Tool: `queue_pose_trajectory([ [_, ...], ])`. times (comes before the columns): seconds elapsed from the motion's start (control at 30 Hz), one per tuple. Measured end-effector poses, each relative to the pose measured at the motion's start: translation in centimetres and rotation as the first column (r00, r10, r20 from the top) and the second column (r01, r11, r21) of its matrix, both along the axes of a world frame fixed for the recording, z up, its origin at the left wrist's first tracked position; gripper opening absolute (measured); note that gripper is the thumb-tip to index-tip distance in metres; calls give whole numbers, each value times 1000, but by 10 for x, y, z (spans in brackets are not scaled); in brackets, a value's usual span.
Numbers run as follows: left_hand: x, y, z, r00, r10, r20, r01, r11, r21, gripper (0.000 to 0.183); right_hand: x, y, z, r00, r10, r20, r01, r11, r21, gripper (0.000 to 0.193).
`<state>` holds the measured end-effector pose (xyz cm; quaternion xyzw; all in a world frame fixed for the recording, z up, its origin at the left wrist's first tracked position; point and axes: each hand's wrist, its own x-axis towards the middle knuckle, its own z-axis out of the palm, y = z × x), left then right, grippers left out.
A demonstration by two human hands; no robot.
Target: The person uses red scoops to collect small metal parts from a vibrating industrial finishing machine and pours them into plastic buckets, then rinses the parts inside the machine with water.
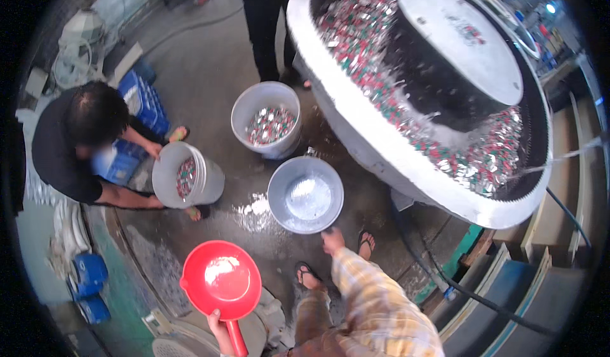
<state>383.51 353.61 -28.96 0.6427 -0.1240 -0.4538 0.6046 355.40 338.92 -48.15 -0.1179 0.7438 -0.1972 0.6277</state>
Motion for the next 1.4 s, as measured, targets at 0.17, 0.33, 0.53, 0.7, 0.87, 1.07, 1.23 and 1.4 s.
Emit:
queue_pose_trajectory([
  [0.17, -29, -139, 92, 952, -307, 17, 294, 894, -339, 70, -76, 23, 197, 807, 536, -246, -579, 638, -508, 39],
  [0.33, -163, -297, 222, 695, -486, 531, 719, 494, -488, 80, -177, -27, 364, 838, 74, -541, -522, 400, -753, 28],
  [0.53, -319, -398, 250, -162, -536, 829, 769, 457, 446, 97, -367, -100, 304, 628, -237, -741, -194, 874, -445, 56],
  [0.7, -367, -428, 180, -623, -541, 565, 471, 316, 823, 100, -419, -110, 189, 722, 183, -668, -122, 983, 137, 84],
  [0.87, -391, -422, 143, -742, -489, 459, 477, 97, 874, 100, -403, -104, 196, 840, 210, -500, -71, 957, 283, 96],
  [1.07, -406, -429, 125, -718, -611, 333, 484, -94, 870, 102, -347, -102, 194, 937, -291, -195, 304, 952, 42, 96],
  [1.23, -408, -433, 109, -606, -749, 268, 532, -131, 837, 104, -276, -126, 189, 632, -684, 365, 725, 687, 33, 91],
  [1.4, -402, -440, 104, -519, -829, 209, 592, -172, 787, 103, -209, -176, 157, 633, -655, 412, 711, 703, 24, 107],
])
